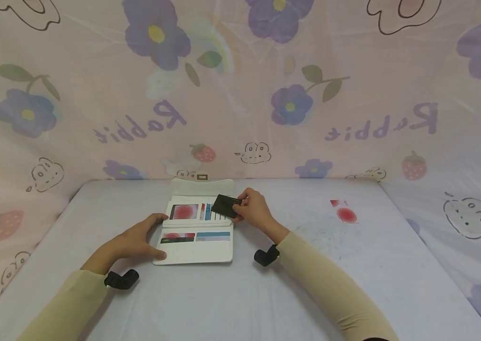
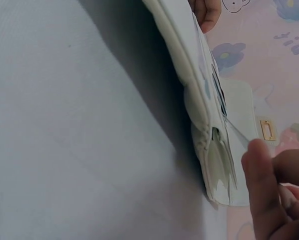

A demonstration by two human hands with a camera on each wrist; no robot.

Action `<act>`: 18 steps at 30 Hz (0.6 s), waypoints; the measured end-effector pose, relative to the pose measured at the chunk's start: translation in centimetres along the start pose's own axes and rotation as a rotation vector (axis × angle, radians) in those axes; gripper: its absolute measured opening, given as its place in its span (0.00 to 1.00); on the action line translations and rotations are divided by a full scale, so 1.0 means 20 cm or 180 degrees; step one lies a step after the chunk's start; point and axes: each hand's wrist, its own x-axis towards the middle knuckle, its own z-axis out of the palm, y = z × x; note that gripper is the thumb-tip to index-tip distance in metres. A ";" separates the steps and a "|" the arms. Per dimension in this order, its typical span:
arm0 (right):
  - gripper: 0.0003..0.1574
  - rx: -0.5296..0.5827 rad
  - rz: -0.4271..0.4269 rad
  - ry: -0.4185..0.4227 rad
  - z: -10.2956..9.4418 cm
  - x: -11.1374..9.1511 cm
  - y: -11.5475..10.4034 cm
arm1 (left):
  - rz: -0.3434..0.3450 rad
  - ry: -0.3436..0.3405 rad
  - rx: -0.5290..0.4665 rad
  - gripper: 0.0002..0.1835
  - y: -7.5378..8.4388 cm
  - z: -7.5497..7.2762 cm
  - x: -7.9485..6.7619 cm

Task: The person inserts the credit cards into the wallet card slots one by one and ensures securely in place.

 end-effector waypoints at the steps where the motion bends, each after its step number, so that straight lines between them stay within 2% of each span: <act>1: 0.16 0.0011 0.0011 -0.0010 0.00 0.00 0.00 | -0.0004 0.0000 0.0002 0.59 0.00 0.00 0.00; 11: 0.16 0.0002 -0.0017 -0.0096 -0.01 0.00 0.00 | 0.0004 0.0007 0.0026 0.58 0.01 0.00 0.00; 18: 0.16 0.0027 0.0099 -0.0321 0.02 0.00 0.02 | -0.0025 0.0001 0.0004 0.58 0.01 0.00 0.00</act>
